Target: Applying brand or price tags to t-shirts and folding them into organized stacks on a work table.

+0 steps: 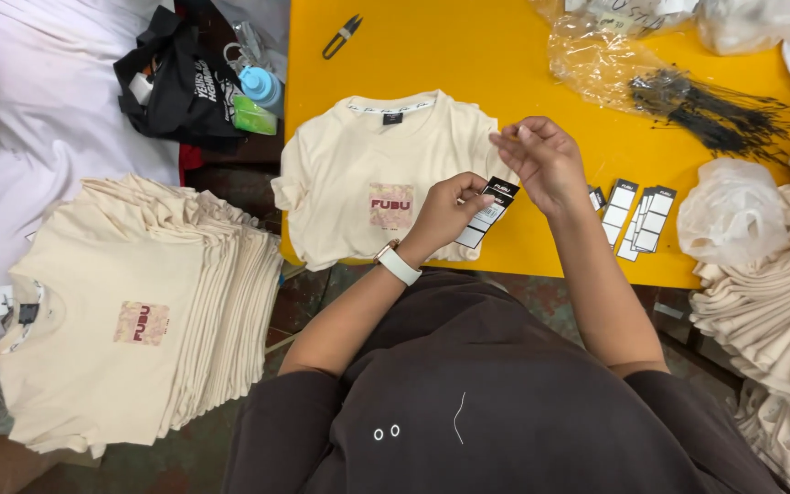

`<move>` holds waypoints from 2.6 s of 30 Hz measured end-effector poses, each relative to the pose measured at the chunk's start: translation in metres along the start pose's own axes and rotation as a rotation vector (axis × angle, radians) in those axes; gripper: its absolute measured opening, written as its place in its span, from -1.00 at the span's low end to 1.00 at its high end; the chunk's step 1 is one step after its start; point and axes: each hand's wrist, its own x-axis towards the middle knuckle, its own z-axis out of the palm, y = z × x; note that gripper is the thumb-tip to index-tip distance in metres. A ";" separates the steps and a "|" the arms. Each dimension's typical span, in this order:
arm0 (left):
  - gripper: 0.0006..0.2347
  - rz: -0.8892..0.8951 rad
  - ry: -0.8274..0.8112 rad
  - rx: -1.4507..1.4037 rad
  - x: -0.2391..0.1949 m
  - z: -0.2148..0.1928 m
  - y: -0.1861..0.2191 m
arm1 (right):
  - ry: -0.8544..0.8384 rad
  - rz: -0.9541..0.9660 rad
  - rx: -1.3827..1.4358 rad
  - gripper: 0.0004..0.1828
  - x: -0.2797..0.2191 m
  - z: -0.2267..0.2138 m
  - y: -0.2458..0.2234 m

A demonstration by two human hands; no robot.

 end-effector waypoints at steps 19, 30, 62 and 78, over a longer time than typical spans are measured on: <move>-0.81 0.323 0.220 0.153 -0.023 -0.072 0.045 | 0.038 -0.460 -0.825 -0.90 -0.058 0.076 0.001; -0.84 0.523 0.304 0.422 -0.024 -0.093 0.047 | 0.003 -0.657 -1.149 -0.91 -0.048 0.113 0.029; -0.87 0.507 -0.035 0.959 -0.008 -0.156 -0.056 | 0.139 0.330 -0.362 -0.90 0.044 0.087 0.163; -0.94 0.477 -0.014 1.199 0.144 -0.192 -0.146 | 0.238 -0.122 -1.022 -0.65 0.132 0.059 0.183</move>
